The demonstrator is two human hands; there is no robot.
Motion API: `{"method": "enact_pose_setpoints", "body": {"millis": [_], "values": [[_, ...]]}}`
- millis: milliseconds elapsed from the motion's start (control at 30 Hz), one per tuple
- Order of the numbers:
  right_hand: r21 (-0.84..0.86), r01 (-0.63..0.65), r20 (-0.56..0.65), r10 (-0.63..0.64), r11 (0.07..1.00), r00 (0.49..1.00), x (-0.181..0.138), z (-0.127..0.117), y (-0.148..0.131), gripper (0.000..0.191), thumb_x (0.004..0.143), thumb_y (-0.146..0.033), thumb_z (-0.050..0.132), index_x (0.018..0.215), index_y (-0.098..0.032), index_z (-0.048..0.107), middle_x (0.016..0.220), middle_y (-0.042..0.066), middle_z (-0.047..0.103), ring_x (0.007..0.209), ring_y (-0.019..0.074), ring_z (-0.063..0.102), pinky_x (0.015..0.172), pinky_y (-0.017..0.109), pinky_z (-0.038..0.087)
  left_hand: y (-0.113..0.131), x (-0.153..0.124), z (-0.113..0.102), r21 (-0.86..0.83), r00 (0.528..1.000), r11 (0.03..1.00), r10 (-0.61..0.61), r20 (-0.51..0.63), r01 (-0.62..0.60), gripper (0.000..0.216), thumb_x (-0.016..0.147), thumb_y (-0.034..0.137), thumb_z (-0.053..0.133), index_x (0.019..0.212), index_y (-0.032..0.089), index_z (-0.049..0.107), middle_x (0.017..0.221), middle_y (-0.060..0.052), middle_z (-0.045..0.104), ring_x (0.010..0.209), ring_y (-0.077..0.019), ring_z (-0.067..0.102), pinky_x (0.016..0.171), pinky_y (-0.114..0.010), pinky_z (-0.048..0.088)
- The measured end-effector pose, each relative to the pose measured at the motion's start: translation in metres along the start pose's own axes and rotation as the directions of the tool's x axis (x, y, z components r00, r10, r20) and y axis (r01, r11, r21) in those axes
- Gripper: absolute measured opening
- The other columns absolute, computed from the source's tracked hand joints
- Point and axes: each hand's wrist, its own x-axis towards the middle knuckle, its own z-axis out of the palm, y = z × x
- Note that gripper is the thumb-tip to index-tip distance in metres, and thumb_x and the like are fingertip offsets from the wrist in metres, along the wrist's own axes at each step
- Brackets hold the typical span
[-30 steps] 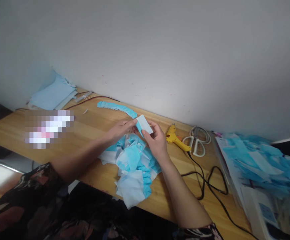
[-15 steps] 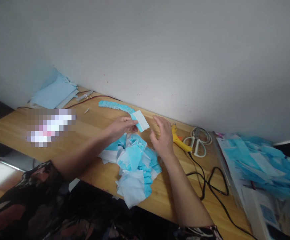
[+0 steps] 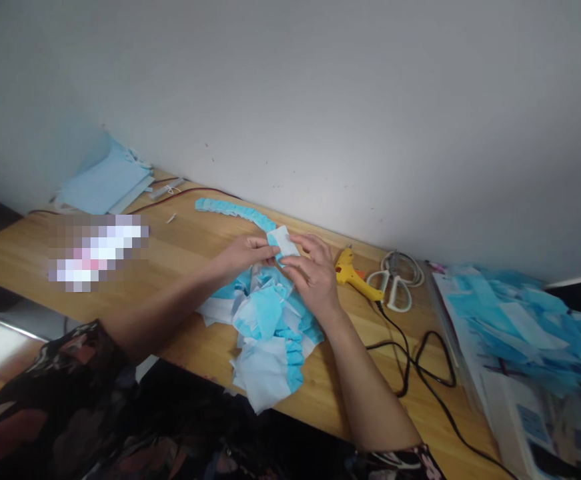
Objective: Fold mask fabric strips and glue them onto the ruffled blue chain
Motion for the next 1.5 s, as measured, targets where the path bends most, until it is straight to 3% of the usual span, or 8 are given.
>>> {"method": "enact_pose_setpoints", "body": {"millis": [167, 300, 500, 700, 900, 1100, 1300, 1500], "values": [[0.182, -0.175, -0.020, 0.181, 0.968, 0.983, 0.000, 0.002, -0.005, 0.010, 0.086, -0.030, 0.063, 0.089, -0.028, 0.072, 0.125, 0.005, 0.063, 0.120, 0.0260, 0.056, 0.105, 0.051, 0.040, -0.003, 0.002, 0.001, 0.065, 0.999, 0.998, 0.027, -0.025, -0.026, 0.027, 0.079, 0.035, 0.062, 0.066, 0.012, 0.065, 0.059, 0.000, 0.058, 0.056, -0.0090, 0.049, 0.056, -0.021, 0.036], [0.392, -0.336, 0.025, 0.355, 0.856, 0.935, -0.002, 0.007, -0.006, 0.013, 0.087, -0.034, 0.062, 0.090, -0.026, 0.071, 0.126, 0.005, 0.063, 0.121, 0.0239, 0.056, 0.104, 0.045, 0.042, -0.003, 0.001, 0.001, 0.058, 1.000, 0.998, 0.021, -0.004, -0.020, 0.024, 0.078, 0.035, 0.063, 0.073, 0.012, 0.069, 0.063, -0.001, 0.062, 0.058, -0.0095, 0.052, 0.058, -0.022, 0.038], [0.520, -0.523, 0.086, 0.568, 0.675, 0.819, -0.004, 0.013, -0.005, 0.018, 0.079, -0.039, 0.069, 0.085, -0.023, 0.069, 0.084, 0.000, 0.069, 0.070, 0.0140, 0.060, 0.070, 0.029, 0.049, -0.003, 0.000, 0.002, 0.079, 1.000, 0.997, 0.018, 0.021, -0.020, 0.025, 0.077, 0.035, 0.063, 0.067, 0.013, 0.068, 0.062, -0.001, 0.063, 0.058, -0.0094, 0.052, 0.057, -0.021, 0.037], [0.543, -0.524, 0.030, 0.608, 0.657, 0.793, -0.001, 0.013, -0.006, 0.018, 0.075, -0.037, 0.071, 0.082, -0.022, 0.064, 0.071, -0.003, 0.061, 0.061, 0.0114, 0.052, 0.060, 0.025, 0.044, -0.004, 0.001, 0.003, 0.121, 0.999, 0.992, 0.038, 0.016, -0.039, 0.027, 0.076, 0.037, 0.063, 0.066, 0.013, 0.068, 0.063, -0.002, 0.063, 0.061, -0.0107, 0.054, 0.059, -0.022, 0.039], [0.590, -0.505, 0.041, 0.602, 0.629, 0.797, 0.000, 0.013, -0.007, 0.037, 0.078, -0.036, 0.069, 0.112, -0.024, 0.063, 0.079, -0.002, 0.065, 0.068, 0.0128, 0.057, 0.068, 0.028, 0.048, 0.003, -0.003, 0.004, 0.131, 0.997, 0.989, 0.062, 0.044, -0.068, 0.026, 0.076, 0.038, 0.063, 0.067, 0.013, 0.064, 0.059, 0.002, 0.056, 0.057, -0.0086, 0.047, 0.055, -0.021, 0.034], [0.628, -0.525, 0.096, 0.612, 0.574, 0.785, -0.002, 0.014, -0.009, 0.046, 0.077, -0.034, 0.070, 0.121, -0.025, 0.062, 0.093, 0.001, 0.069, 0.083, 0.0162, 0.062, 0.078, 0.031, 0.050, -0.003, -0.001, 0.003, 0.081, 0.995, 0.991, 0.105, 0.005, -0.105, 0.024, 0.074, 0.035, 0.065, 0.066, 0.014, 0.058, 0.059, 0.004, 0.051, 0.057, -0.0073, 0.044, 0.055, -0.021, 0.032], [0.635, -0.553, 0.198, 0.578, 0.539, 0.791, 0.001, 0.015, -0.015, 0.029, 0.078, -0.033, 0.070, 0.106, -0.025, 0.069, 0.089, 0.000, 0.070, 0.080, 0.0161, 0.062, 0.077, 0.030, 0.049, -0.005, 0.003, 0.003, -0.013, 0.991, 0.991, 0.129, -0.046, -0.130, 0.021, 0.075, 0.034, 0.064, 0.075, 0.014, 0.063, 0.073, 0.001, 0.063, 0.068, -0.0093, 0.054, 0.067, -0.021, 0.041], [0.635, -0.544, 0.168, 0.589, 0.548, 0.790, -0.006, 0.018, -0.010, 0.032, 0.077, -0.035, 0.071, 0.107, -0.024, 0.067, 0.092, 0.001, 0.070, 0.082, 0.0165, 0.063, 0.079, 0.031, 0.051, -0.003, -0.001, 0.002, 0.006, 0.996, 0.997, 0.076, -0.036, -0.076, 0.027, 0.076, 0.039, 0.064, 0.080, 0.013, 0.070, 0.074, -0.001, 0.067, 0.066, -0.0107, 0.056, 0.064, -0.022, 0.042]]}}
